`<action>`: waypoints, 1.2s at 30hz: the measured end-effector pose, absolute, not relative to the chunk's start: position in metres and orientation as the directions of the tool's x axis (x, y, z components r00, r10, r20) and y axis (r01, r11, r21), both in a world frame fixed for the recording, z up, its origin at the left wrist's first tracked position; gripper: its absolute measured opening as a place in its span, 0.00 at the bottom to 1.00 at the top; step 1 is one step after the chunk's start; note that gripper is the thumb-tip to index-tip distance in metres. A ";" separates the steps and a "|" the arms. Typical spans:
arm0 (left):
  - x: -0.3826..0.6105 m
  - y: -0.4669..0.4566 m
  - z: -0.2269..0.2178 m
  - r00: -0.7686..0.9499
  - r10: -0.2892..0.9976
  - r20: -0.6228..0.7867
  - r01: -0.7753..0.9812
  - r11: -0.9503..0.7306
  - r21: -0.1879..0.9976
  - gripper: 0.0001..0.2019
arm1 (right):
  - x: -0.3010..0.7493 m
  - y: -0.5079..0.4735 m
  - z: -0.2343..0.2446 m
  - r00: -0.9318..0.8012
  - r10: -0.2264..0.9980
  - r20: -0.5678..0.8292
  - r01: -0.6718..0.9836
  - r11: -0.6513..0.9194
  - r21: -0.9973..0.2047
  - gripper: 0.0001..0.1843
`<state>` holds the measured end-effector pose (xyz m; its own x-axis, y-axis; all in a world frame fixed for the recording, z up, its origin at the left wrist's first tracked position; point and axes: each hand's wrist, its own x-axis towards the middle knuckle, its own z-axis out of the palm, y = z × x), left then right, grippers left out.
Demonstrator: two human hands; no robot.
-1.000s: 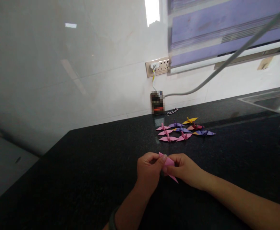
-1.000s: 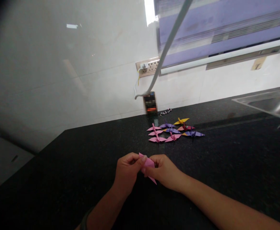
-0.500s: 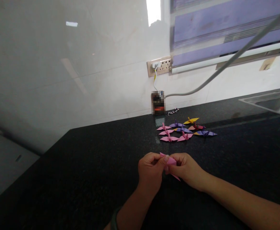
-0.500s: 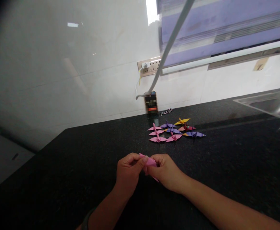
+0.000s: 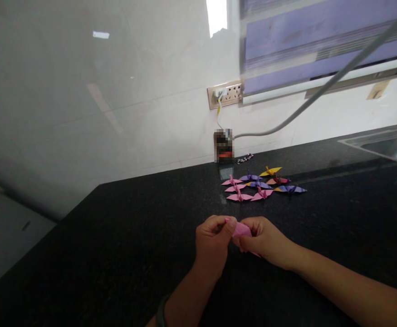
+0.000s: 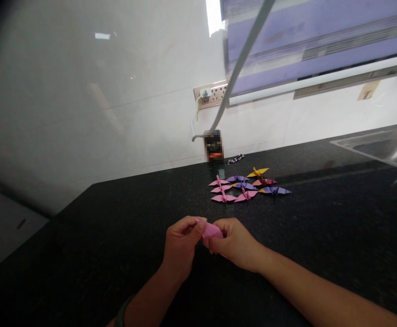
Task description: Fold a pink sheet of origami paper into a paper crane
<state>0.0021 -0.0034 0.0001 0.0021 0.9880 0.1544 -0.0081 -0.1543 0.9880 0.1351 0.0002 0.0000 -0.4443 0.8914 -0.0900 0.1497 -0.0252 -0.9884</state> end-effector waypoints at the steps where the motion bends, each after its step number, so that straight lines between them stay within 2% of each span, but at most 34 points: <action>1: 0.002 -0.003 0.000 -0.004 0.987 0.161 0.008 -0.160 0.987 0.07 | 0.135 0.000 0.000 -0.449 0.889 -0.089 0.148 -0.024 -0.989 0.08; 9: 0.001 -0.004 0.002 -0.053 0.969 0.240 0.134 -0.231 0.964 0.08 | 0.129 -0.001 -0.007 -0.410 0.909 -0.076 0.100 -0.037 -0.994 0.10; 13: 0.003 -0.006 0.003 -0.052 0.968 0.246 0.146 -0.237 0.961 0.08 | 0.129 -0.002 -0.005 -0.396 0.918 -0.018 0.136 0.040 -0.990 0.11; 17: 0.004 -0.006 0.003 -0.080 0.969 0.233 0.142 -0.220 0.965 0.08 | 0.130 -0.001 -0.006 -0.387 0.921 0.033 0.122 0.087 -0.989 0.11; 22: 0.002 -0.003 0.002 -0.131 0.974 0.183 0.118 -0.168 0.979 0.09 | 0.132 -0.001 -0.009 -0.425 0.905 0.003 0.062 0.032 -0.998 0.11; 36: -0.002 0.000 0.007 -0.237 0.953 0.188 0.069 -0.176 0.982 0.10 | 0.135 -0.002 -0.007 -0.414 0.910 -0.002 0.124 0.055 -0.991 0.15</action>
<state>-0.0022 0.0004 0.0072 -0.2371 0.9531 0.1880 0.0694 -0.1764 0.9819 0.1346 -0.0019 -0.0072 -0.4142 0.9102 -0.0019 0.1244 0.0546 -0.9907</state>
